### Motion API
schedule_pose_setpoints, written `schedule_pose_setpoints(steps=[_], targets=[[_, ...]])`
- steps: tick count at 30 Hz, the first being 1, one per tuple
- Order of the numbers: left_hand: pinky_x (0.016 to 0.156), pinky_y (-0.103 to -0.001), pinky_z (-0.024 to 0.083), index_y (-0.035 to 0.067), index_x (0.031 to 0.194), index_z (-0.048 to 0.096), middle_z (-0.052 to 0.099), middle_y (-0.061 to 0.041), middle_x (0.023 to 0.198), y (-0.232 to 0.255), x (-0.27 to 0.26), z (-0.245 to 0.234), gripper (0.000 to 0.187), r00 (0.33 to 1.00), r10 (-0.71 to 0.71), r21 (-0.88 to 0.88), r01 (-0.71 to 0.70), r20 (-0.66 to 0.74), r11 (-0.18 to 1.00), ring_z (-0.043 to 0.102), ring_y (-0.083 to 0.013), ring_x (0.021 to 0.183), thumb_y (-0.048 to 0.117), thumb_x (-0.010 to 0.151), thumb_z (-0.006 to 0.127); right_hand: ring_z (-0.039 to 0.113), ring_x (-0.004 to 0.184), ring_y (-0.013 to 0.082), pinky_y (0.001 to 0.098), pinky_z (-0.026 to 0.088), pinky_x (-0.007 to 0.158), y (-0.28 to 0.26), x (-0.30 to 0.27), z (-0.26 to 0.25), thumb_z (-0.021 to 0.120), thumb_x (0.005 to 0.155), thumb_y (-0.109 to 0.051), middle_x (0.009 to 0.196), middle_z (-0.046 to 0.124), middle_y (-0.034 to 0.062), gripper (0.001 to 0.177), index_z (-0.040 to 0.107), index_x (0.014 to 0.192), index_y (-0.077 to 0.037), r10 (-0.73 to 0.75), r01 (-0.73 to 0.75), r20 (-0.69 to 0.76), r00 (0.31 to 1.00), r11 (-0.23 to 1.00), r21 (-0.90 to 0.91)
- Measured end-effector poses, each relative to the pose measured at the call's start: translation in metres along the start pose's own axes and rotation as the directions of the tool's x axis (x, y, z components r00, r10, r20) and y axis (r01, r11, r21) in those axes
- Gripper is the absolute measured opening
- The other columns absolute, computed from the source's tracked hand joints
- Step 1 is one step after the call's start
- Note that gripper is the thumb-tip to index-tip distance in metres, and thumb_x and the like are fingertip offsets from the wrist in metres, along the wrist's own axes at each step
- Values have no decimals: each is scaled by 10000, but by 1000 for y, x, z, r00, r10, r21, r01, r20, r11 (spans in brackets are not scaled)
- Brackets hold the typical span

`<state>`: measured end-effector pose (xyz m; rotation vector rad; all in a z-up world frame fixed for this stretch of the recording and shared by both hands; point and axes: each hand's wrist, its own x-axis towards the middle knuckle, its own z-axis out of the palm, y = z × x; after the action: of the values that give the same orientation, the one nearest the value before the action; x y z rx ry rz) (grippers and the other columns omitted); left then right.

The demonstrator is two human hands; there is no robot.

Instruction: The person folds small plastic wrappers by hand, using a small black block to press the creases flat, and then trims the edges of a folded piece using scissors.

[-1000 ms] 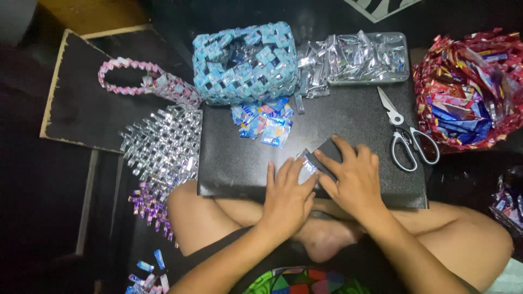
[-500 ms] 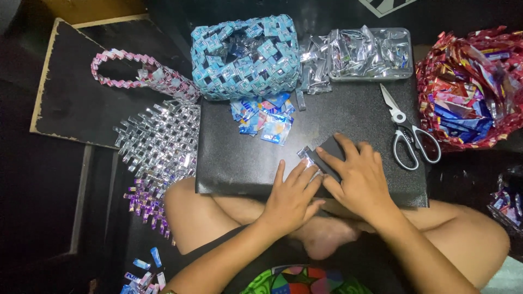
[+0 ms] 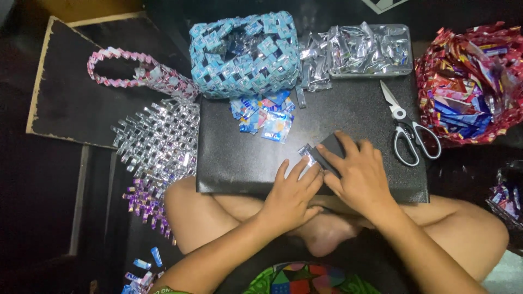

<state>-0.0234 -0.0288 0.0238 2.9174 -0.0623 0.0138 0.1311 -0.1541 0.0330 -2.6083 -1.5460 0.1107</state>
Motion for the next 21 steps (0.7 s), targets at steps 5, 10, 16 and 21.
schedule_pose_setpoints(steps=[5,10,16,21], targets=[[1142,-690,246,41,1408,479,465,-192,1466,3,2,-7,757,999,-15,-16,16,48,1000,382,-426,1417,474,836,720,606,1107,440,467,442,807,0,2,3,496,864,-473,1441,574,138,519,698,1322,-335,4,-5,-26,1000,999,-32],[1137,-702,231,26,1420,474,480,-215,1451,6,3,-12,770,996,-10,13,9,86,1000,380,-444,1413,461,838,728,619,1074,440,460,431,779,0,15,7,484,873,-476,1410,592,139,517,702,1320,-335,-24,25,-76,997,999,21],[1128,-720,219,16,1454,439,459,-214,1471,9,0,-10,806,996,-45,-73,51,76,996,371,-441,1420,404,818,746,608,1126,429,464,455,806,8,-19,4,502,859,-481,1454,575,105,495,717,1285,-348,9,-9,-9,1000,1000,-4],[1118,-727,223,10,1435,451,474,-217,1456,9,2,-12,782,997,-59,-111,64,52,992,385,-445,1413,368,808,750,585,1147,439,467,463,814,11,-41,8,503,862,-467,1487,543,110,493,694,1302,-354,30,-31,-35,999,999,-38]])
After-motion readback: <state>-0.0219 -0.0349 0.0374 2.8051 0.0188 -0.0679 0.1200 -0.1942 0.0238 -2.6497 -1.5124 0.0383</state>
